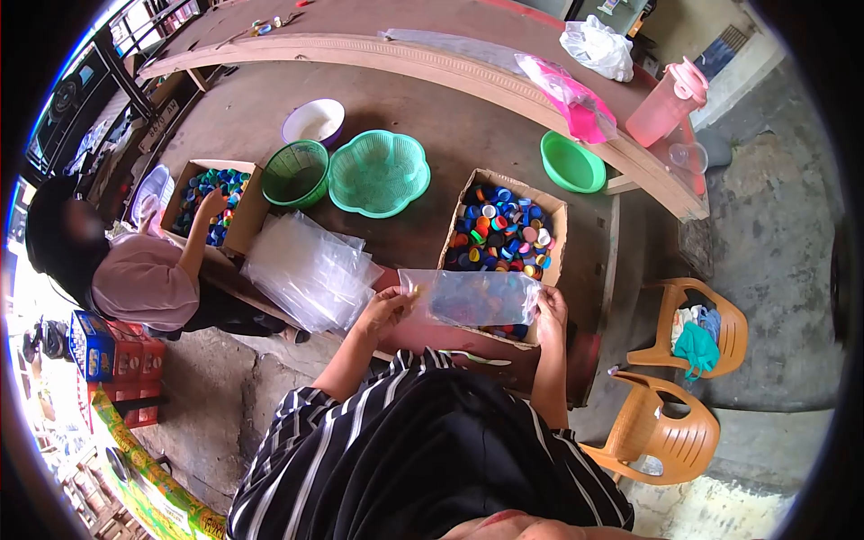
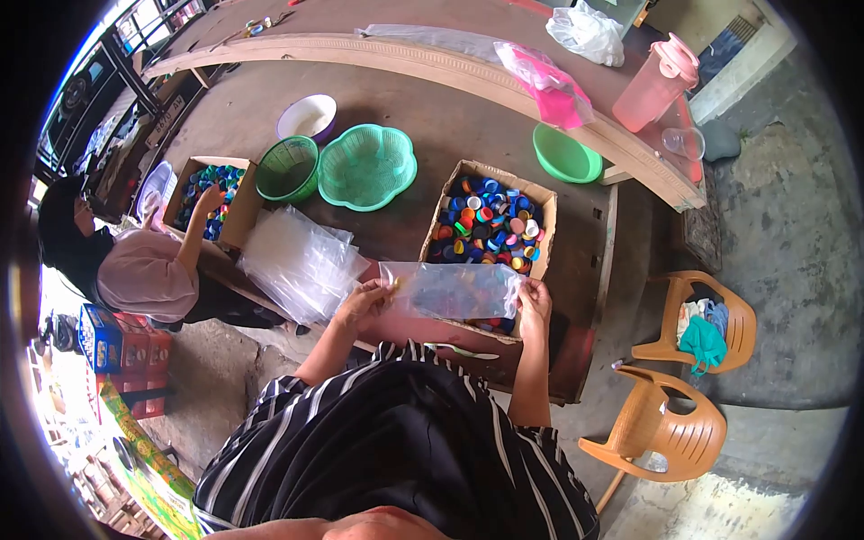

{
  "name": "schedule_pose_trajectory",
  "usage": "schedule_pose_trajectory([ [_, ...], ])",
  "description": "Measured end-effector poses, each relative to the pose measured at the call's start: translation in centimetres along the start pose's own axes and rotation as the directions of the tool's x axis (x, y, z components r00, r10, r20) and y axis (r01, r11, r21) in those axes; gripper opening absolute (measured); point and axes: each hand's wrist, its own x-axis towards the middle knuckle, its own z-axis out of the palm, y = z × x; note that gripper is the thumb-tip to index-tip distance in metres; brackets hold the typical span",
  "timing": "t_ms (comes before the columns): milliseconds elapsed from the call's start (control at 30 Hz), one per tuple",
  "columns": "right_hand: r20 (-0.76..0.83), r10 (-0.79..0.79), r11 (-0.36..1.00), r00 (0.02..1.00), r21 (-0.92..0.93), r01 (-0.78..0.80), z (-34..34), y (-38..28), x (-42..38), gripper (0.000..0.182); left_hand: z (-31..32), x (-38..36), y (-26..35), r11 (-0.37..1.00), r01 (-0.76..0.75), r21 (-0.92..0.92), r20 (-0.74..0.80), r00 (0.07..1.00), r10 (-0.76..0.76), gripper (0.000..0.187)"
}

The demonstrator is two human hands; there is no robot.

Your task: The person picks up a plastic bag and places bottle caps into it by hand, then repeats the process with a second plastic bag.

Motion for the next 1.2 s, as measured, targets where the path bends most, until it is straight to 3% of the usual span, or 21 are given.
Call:
schedule_pose_trajectory([
  [167,0.052,0.006,0.999,0.999,-0.039,-0.004,0.4,-0.1,0.1,0.017,0.5,-0.6,0.8,0.985,0.153,-0.078,-0.039,0.987,-0.156,0.021],
  [267,0.108,-0.018,0.997,0.994,-0.075,0.027,0.0,0.5,0.0,0.025,-1.9,0.3,-0.3,0.989,0.144,-0.024,0.106,0.984,-0.141,0.021],
  [467,0.134,-0.099,0.979,0.986,-0.163,0.121,0.9,-0.5,-0.7,0.039,0.9,-0.4,0.0,0.998,0.065,0.018,-0.123,0.991,-0.062,0.02],
  [567,0.111,-0.096,0.988,0.989,-0.11,0.108,1.2,-1.4,-1.1,0.038,0.3,-0.2,0.2,0.998,0.064,0.024,-0.025,0.998,-0.063,0.017],
  [700,0.162,-0.104,0.987,0.981,-0.104,0.122,1.5,-2.3,-1.4,0.041,0.2,-0.2,0.1,0.998,0.063,-0.023,-0.049,0.997,-0.064,0.018],
  [800,0.289,-0.189,0.96,0.938,-0.144,0.238,1.9,-1.7,-1.3,0.045,-0.3,-0.3,0.0,0.998,0.052,-0.035,0.026,0.998,-0.051,0.018],
  [833,0.309,-0.119,0.975,0.944,-0.141,0.169,1.9,-1.8,-1.2,0.052,-0.6,-0.1,-0.2,0.998,0.056,-0.033,0.02,0.998,-0.055,0.018],
  [967,0.224,-0.233,0.874,0.946,-0.378,0.304,2.0,1.1,1.1,0.063,-1.1,0.2,-0.6,0.997,0.067,-0.032,-0.013,0.998,-0.068,0.018],
  [1067,0.208,-0.143,0.903,0.968,-0.372,0.214,1.6,3.5,2.9,0.059,-0.6,-0.2,-0.3,0.997,0.068,-0.024,-0.025,0.997,-0.069,0.018],
  [1100,0.213,-0.226,0.827,0.951,-0.473,0.303,1.9,3.6,3.0,0.053,-1.0,0.1,-0.5,0.998,0.062,-0.032,-0.007,0.998,-0.063,0.018],
  [1200,0.245,-0.299,0.744,0.922,-0.545,0.386,2.3,3.5,3.1,0.05,-2.0,0.6,-1.0,0.997,0.044,-0.056,0.019,0.999,-0.043,0.019],
])
